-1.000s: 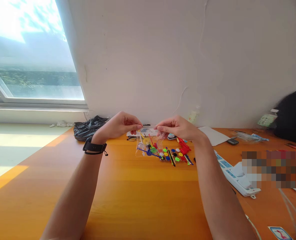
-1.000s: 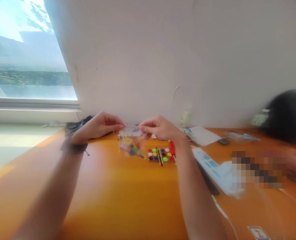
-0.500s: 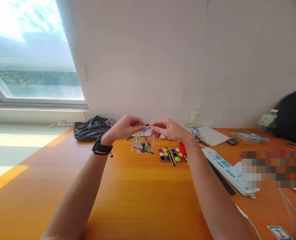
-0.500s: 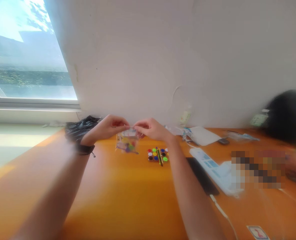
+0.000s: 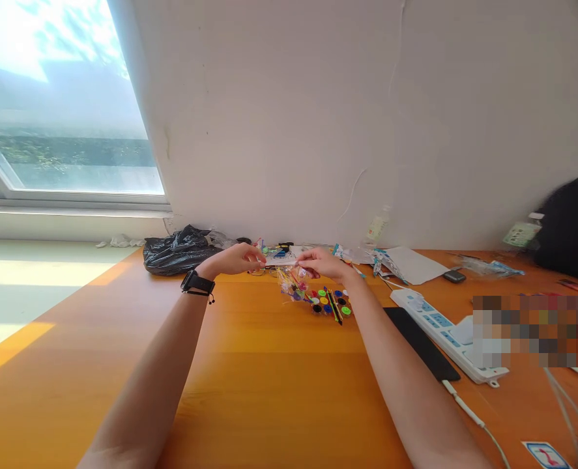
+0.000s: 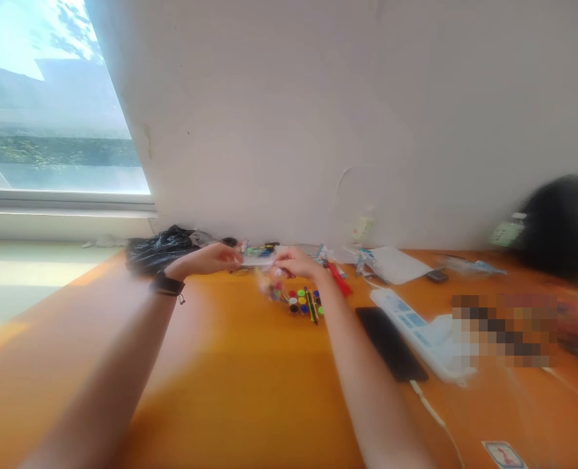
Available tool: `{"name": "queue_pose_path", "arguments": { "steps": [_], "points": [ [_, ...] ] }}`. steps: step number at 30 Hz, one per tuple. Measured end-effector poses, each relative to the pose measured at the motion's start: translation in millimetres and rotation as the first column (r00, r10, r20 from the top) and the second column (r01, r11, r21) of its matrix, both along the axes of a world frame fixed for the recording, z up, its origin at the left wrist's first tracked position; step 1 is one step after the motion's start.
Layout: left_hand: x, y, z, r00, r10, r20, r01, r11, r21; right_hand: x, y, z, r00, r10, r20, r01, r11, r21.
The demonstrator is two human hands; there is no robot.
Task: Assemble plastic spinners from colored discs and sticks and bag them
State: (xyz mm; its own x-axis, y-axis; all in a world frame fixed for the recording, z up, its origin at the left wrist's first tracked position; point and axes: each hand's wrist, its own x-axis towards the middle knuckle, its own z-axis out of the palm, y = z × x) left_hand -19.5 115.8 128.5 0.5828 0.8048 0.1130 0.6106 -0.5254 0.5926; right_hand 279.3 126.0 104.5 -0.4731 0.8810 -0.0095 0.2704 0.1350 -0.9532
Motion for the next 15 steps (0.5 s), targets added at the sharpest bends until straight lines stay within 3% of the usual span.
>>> {"name": "queue_pose_path", "arguments": {
  "steps": [4,9,15],
  "points": [
    [-7.9,9.9,-9.0,0.999,-0.036,-0.017,0.036,0.999,-0.04,-0.4,10.3,-9.8,0.988,-0.124,-0.091,0.122,0.992,-0.026],
    [-11.1,11.0,-9.9,0.999,-0.037,-0.022,0.035,0.995,-0.088,5.5,25.1,-20.2,0.916,-0.338,-0.216,0.35,0.937,0.019],
    [-12.8,8.3,-7.7,0.998,-0.011,-0.066,0.002,0.991,-0.136,47.6,33.5,-27.4,0.864,-0.503,0.006,0.5,0.861,0.096]
  ]
}}
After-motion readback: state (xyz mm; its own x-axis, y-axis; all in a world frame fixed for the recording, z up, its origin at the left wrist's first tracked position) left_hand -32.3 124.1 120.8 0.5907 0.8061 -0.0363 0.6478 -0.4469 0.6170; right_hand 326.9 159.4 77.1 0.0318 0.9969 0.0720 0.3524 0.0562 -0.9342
